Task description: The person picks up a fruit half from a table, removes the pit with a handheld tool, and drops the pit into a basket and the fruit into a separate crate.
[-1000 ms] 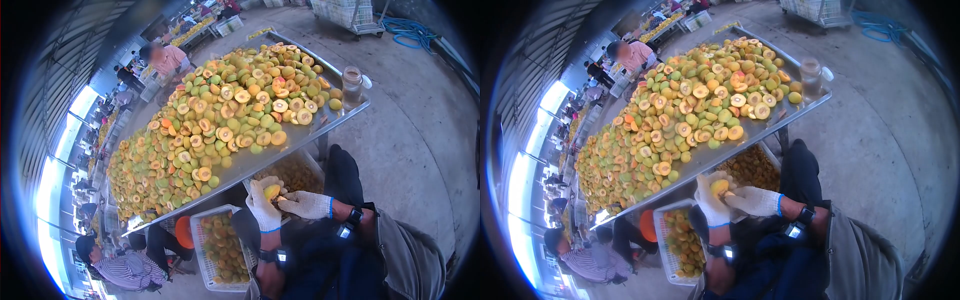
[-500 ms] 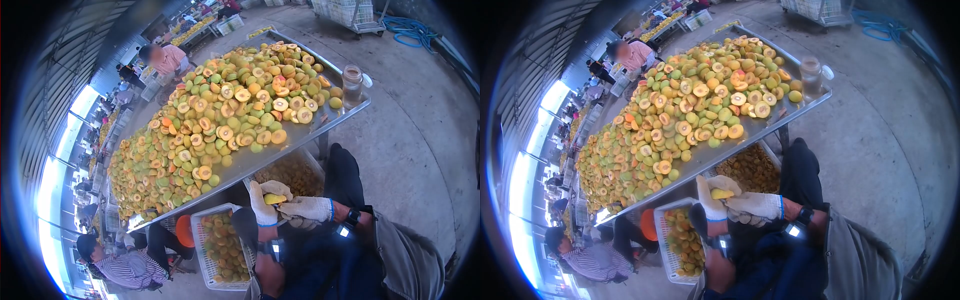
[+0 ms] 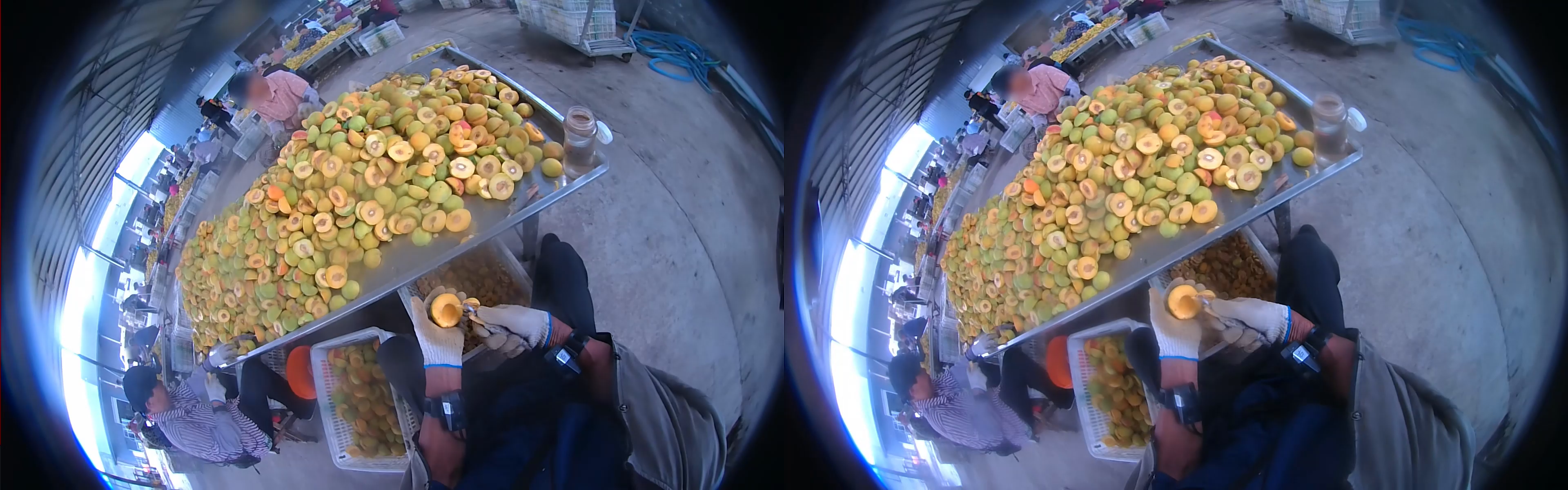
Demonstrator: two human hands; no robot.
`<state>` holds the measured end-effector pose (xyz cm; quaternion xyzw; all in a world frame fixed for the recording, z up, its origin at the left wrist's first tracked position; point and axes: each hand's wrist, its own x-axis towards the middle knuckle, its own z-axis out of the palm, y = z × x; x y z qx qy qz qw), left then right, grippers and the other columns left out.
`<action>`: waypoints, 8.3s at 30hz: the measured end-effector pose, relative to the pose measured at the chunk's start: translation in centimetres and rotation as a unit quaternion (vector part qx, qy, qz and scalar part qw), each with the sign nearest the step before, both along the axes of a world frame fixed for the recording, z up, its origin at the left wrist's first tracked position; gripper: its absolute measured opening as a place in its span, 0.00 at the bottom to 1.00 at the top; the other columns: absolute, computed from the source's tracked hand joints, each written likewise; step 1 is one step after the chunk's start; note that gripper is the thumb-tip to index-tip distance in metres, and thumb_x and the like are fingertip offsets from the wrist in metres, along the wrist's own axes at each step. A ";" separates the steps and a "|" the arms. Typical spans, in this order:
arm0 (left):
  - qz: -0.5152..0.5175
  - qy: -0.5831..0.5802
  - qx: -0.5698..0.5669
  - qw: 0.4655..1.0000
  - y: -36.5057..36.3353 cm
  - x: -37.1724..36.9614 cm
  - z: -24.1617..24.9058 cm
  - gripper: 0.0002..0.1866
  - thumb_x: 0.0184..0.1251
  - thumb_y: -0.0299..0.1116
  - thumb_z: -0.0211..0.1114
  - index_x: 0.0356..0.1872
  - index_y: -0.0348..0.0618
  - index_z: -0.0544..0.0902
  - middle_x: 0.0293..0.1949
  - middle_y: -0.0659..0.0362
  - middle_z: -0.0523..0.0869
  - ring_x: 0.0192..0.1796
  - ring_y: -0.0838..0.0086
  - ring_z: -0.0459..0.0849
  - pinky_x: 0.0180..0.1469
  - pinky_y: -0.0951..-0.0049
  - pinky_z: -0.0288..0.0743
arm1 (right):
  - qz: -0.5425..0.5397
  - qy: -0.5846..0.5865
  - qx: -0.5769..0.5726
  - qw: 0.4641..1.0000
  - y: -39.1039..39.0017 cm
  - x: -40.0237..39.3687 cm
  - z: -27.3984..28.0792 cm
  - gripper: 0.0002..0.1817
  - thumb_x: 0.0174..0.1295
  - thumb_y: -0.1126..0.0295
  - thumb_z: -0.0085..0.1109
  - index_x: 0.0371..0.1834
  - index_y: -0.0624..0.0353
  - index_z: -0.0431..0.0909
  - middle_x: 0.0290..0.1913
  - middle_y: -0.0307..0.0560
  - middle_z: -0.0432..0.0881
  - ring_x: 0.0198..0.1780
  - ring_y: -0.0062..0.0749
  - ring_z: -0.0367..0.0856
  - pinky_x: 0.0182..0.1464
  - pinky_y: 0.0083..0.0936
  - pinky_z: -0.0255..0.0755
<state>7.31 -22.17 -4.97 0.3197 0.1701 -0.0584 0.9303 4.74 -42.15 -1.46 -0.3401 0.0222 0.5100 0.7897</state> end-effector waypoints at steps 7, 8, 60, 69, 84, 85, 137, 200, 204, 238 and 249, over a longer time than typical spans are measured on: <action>0.034 -0.184 0.549 0.814 2.9 -2.9 4.7 0.21 0.70 0.23 0.69 0.62 0.34 0.76 0.52 0.50 0.85 0.57 0.58 0.86 0.57 0.59 0.85 | -0.062 -0.133 -0.305 0.941 1.3 0.5 0.6 0.29 0.80 0.39 0.45 0.34 0.53 0.76 0.21 0.33 0.73 0.17 0.18 0.71 0.20 0.20 0.65; 0.080 -0.139 0.500 0.851 4.6 -3.1 5.1 0.23 0.65 0.19 0.71 0.61 0.33 0.77 0.52 0.50 0.85 0.56 0.60 0.87 0.59 0.61 0.83 | -0.068 -0.143 -0.309 0.938 1.3 0.7 0.1 0.29 0.79 0.39 0.45 0.33 0.53 0.77 0.22 0.33 0.74 0.18 0.19 0.72 0.21 0.21 0.67; -0.039 -0.013 -0.030 0.999 1.9 1.9 1.2 0.36 0.83 0.62 0.47 0.57 0.32 0.80 0.44 0.49 0.85 0.44 0.62 0.82 0.53 0.61 0.77 | -0.105 -0.459 -0.414 0.779 2.7 1.3 3.1 0.21 0.75 0.51 0.58 0.47 0.62 0.78 0.35 0.69 0.84 0.40 0.70 0.83 0.40 0.53 0.72; -0.034 -0.044 -0.009 0.998 -1.4 0.4 4.0 0.33 0.83 0.54 0.52 0.73 0.34 0.70 0.68 0.42 0.78 0.68 0.47 0.78 0.75 0.44 0.70 | -0.093 -0.542 -0.426 0.719 3.3 1.2 3.3 0.27 0.76 0.47 0.55 0.53 0.65 0.74 0.37 0.72 0.85 0.41 0.72 0.84 0.41 0.58 0.73; 0.065 0.001 0.069 0.995 -1.7 -0.5 4.4 0.34 0.83 0.67 0.45 0.61 0.44 0.77 0.42 0.51 0.86 0.45 0.56 0.85 0.55 0.51 0.82 | -0.119 -0.480 -0.408 0.767 5.1 1.0 3.7 0.27 0.75 0.50 0.56 0.64 0.61 0.74 0.39 0.72 0.85 0.41 0.72 0.84 0.43 0.58 0.75; 0.065 0.002 0.069 0.996 -1.7 -0.5 4.3 0.34 0.83 0.67 0.45 0.61 0.44 0.77 0.42 0.51 0.86 0.45 0.56 0.85 0.55 0.51 0.82 | -0.121 -0.481 -0.409 0.766 5.3 1.0 3.6 0.28 0.75 0.49 0.56 0.64 0.62 0.74 0.39 0.72 0.85 0.41 0.72 0.84 0.43 0.59 0.75; 0.067 -0.037 0.216 0.973 -0.8 -1.7 8.4 0.35 0.83 0.63 0.49 0.37 0.35 0.81 0.30 0.49 0.84 0.29 0.62 0.84 0.33 0.66 0.81 | -0.075 -0.400 -0.293 0.865 6.1 -1.5 4.5 0.29 0.80 0.47 0.46 0.48 0.67 0.83 0.33 0.64 0.87 0.32 0.59 0.87 0.38 0.48 0.78; 0.112 0.079 0.455 0.880 -3.6 0.2 2.0 0.32 0.86 0.52 0.46 0.37 0.31 0.85 0.30 0.53 0.85 0.30 0.70 0.82 0.34 0.71 0.78 | -0.007 -0.482 -0.540 0.690 4.7 -0.8 -1.4 0.20 0.78 0.51 0.49 0.49 0.57 0.76 0.33 0.65 0.86 0.38 0.65 0.86 0.41 0.56 0.77; 0.095 0.121 0.438 0.885 -3.3 0.7 1.5 0.31 0.86 0.51 0.47 0.37 0.31 0.84 0.29 0.54 0.84 0.28 0.71 0.81 0.33 0.72 0.77 | 0.021 -0.481 -0.565 0.670 4.5 -0.5 -1.1 0.24 0.79 0.49 0.47 0.49 0.61 0.78 0.41 0.67 0.88 0.43 0.63 0.88 0.45 0.55 0.80; -0.172 -0.068 0.307 0.933 0.0 -2.5 3.0 0.26 0.79 0.33 0.61 0.72 0.29 0.74 0.54 0.49 0.89 0.50 0.70 0.88 0.51 0.73 0.84 | 0.007 0.006 0.001 1.000 0.6 0.0 -1.6 0.29 0.81 0.36 0.43 0.42 0.51 0.78 0.21 0.28 0.66 0.16 0.11 0.58 0.15 0.16 0.52; -0.014 -0.133 0.691 0.710 -2.4 7.0 4.3 0.17 0.74 0.34 0.65 0.54 0.29 0.87 0.51 0.43 0.91 0.53 0.56 0.90 0.61 0.64 0.79 | -0.146 0.213 0.128 0.957 -0.2 0.7 -3.5 0.30 0.80 0.34 0.42 0.46 0.51 0.79 0.23 0.31 0.69 0.16 0.15 0.59 0.14 0.16 0.57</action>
